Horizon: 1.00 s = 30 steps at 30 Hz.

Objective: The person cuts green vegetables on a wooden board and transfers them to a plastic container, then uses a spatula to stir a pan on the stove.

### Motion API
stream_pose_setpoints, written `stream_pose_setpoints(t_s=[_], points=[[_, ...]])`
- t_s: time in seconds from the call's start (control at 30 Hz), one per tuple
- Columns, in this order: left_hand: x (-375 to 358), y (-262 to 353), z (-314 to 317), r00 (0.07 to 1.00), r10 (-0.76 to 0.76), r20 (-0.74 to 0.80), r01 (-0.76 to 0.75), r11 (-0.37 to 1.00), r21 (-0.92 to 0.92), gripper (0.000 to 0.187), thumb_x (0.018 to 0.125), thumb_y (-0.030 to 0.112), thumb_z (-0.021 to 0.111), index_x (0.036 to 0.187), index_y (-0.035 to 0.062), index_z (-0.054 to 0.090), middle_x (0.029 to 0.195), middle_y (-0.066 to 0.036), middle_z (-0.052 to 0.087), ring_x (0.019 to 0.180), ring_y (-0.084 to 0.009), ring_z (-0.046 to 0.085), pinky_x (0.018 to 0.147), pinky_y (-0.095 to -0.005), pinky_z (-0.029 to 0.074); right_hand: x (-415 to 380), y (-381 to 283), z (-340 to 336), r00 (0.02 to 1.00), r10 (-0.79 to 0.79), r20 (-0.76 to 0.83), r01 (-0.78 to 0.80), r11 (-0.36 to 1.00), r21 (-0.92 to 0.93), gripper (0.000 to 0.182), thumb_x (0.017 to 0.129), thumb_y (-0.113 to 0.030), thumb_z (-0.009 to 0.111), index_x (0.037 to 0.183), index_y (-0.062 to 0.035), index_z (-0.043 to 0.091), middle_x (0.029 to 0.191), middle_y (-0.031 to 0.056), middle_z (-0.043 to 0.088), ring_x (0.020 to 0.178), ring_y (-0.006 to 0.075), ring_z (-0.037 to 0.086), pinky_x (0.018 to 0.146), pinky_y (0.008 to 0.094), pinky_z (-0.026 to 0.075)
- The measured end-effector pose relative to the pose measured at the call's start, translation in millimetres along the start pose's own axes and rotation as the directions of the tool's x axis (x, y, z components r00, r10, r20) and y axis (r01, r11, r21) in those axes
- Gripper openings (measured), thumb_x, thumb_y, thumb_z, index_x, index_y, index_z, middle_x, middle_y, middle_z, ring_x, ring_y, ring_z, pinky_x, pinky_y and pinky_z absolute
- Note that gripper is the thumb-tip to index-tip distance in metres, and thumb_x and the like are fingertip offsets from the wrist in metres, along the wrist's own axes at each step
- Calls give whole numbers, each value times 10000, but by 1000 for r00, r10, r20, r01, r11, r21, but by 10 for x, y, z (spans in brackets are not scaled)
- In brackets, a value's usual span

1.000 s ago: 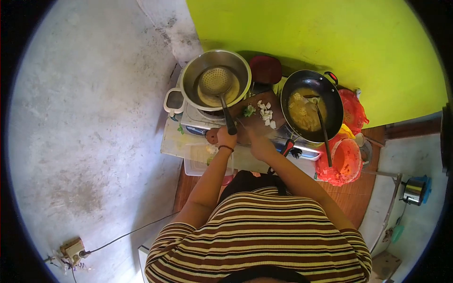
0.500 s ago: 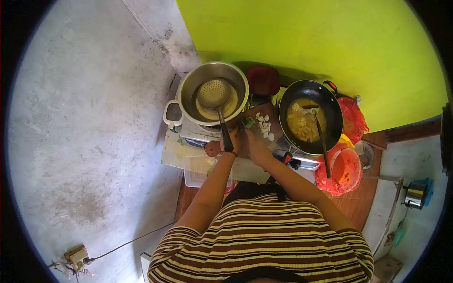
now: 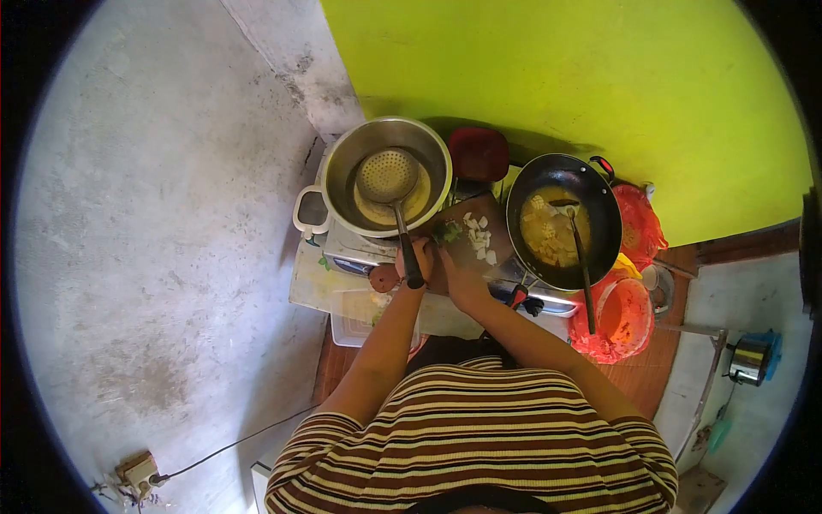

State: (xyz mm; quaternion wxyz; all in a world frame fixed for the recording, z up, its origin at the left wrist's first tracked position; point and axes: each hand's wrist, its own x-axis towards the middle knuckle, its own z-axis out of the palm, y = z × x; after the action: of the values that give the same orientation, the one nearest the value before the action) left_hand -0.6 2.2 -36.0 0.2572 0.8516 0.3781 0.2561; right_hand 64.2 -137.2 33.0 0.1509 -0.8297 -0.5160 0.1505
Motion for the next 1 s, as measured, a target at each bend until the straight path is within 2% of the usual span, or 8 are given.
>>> stream_pose_setpoints(t_s=[0.1,0.27,0.43,0.6,0.67,0.77,0.87,1.0], points=[[1,-32,86,1000,6,-28,-5,999,43,146,703,134,613,826,94,680,858,-131,628,755,-319,606,673,-392,500,41,-60,-48,999,26,42,-25,999,-35,685,816,-86,446,1420,-145,128,847,334,561,706,415,609,613,484,500],[17,6,96,996,-89,7,89,995,-44,139,713,144,611,813,79,683,843,-149,637,758,-327,611,680,-396,503,101,-25,-7,994,43,99,-42,999,-16,677,814,-76,436,1419,-136,139,781,301,585,703,406,615,615,470,506],[30,28,82,994,-111,9,111,994,-13,149,719,156,607,816,73,685,821,-164,642,749,-332,618,678,-401,504,123,34,109,999,-39,-15,38,997,-61,683,820,-75,435,1423,-147,121,802,266,609,722,379,626,620,462,510],[72,-50,160,989,-148,30,150,985,-89,164,717,162,604,835,83,687,806,-170,637,730,-339,617,671,-400,503,215,-68,-77,980,61,189,-39,992,-118,695,831,-65,429,1427,-195,99,825,239,622,735,370,627,663,454,512],[54,-48,135,992,-123,16,123,991,-55,163,718,162,604,837,88,688,805,-165,638,728,-336,617,664,-396,502,271,-194,-259,951,132,279,-100,987,-126,706,830,-59,435,1429,-212,93,825,234,624,741,368,626,675,452,510],[39,-103,172,992,-123,30,124,991,-45,160,719,171,611,836,95,689,798,-155,642,719,-329,618,654,-390,500,328,-163,-217,943,109,314,-90,993,-75,711,825,-62,454,1428,-191,100,824,229,625,748,363,625,679,448,509],[79,-129,189,994,-107,-21,106,993,-58,144,712,169,627,820,98,690,785,-143,645,706,-320,618,641,-383,501,238,-220,-275,957,108,268,-81,991,-111,705,816,-73,471,1423,-163,125,810,229,625,732,371,623,659,446,509],[67,-222,323,982,-177,-59,165,973,-163,115,695,127,649,796,88,688,769,-142,644,694,-309,621,620,-370,502,41,-169,-213,981,69,181,-70,998,0,709,797,-62,470,1418,-119,133,783,252,616,708,385,619,637,457,503]])
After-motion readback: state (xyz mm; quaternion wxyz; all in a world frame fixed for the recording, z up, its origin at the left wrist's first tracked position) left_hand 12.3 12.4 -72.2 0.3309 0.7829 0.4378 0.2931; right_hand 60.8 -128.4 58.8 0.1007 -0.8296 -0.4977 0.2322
